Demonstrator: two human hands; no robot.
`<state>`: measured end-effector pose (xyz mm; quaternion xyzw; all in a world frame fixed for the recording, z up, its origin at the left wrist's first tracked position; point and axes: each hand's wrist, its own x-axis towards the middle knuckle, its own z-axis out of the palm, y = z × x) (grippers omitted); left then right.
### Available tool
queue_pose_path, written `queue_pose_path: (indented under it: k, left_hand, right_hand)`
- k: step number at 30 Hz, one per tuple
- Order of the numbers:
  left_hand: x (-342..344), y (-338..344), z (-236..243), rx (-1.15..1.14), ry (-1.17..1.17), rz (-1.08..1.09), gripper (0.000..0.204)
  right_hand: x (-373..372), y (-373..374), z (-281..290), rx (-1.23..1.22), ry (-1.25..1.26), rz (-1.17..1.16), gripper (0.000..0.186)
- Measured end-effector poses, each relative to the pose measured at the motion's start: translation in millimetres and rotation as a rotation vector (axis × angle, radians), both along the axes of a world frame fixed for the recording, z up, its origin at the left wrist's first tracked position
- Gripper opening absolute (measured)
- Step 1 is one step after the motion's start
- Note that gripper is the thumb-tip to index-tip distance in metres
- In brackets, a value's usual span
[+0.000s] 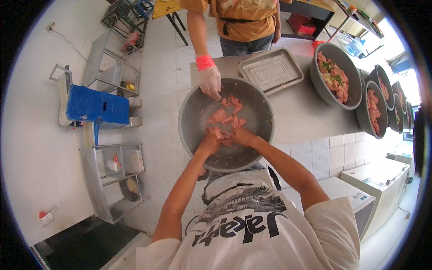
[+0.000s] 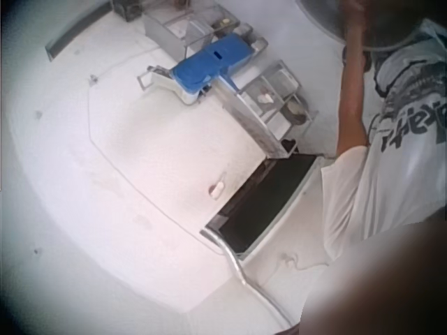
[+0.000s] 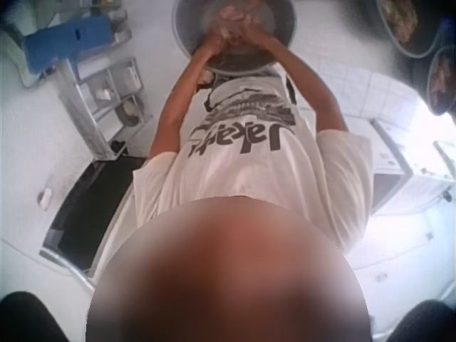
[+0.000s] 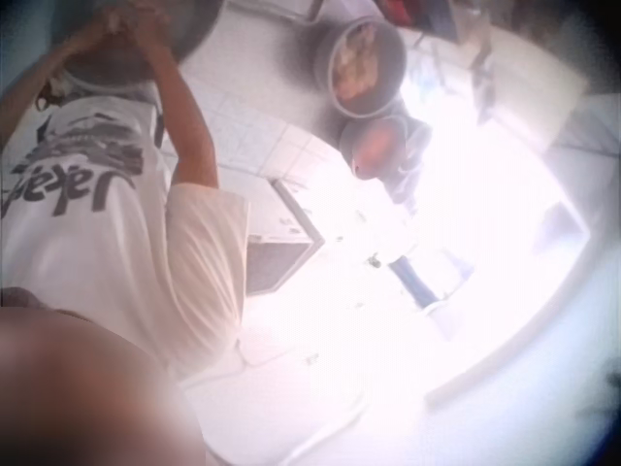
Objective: The person mixes ground meat in a large metal bowl using both hands. Another person in a yellow shirt stands nearby and occasionally places portions of the mixed meat into a metal tray. The person continues to knead and combine the meat throughout the clip.
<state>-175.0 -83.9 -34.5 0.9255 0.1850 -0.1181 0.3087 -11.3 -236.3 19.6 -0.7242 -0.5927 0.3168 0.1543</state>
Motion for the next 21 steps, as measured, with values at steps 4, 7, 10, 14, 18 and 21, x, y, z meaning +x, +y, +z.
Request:
queue_pose_path:
  k: [4, 7, 10, 14, 18, 21]
  left_hand:
    - [7, 15, 18, -0.261, -0.077, 0.138, 0.05]
    - [13, 31, 44, -0.534, -0.071, 0.144, 0.047]
    - [21, 36, 68, -0.734, -0.046, 0.395, 0.058]
    - [24, 29, 87, -0.613, -0.018, 0.515, 0.073]
    - [24, 21, 79, -0.487, -0.038, 0.499, 0.078]
    - [27, 12, 58, -0.3, -0.364, 0.305, 0.075]
  right_hand:
    - [7, -1, 0, -0.102, -0.068, 0.035, 0.043]
    - [29, 3, 16, -0.266, -0.145, -0.139, 0.045]
    - [42, -1, 40, -0.238, -0.145, -0.365, 0.038]
    - [32, -1, 59, -0.098, -0.032, -0.371, 0.035]
    - [13, 14, 59, -0.132, -0.177, -0.37, 0.035]
    - [14, 20, 63, -0.128, -0.282, -0.363, 0.032]
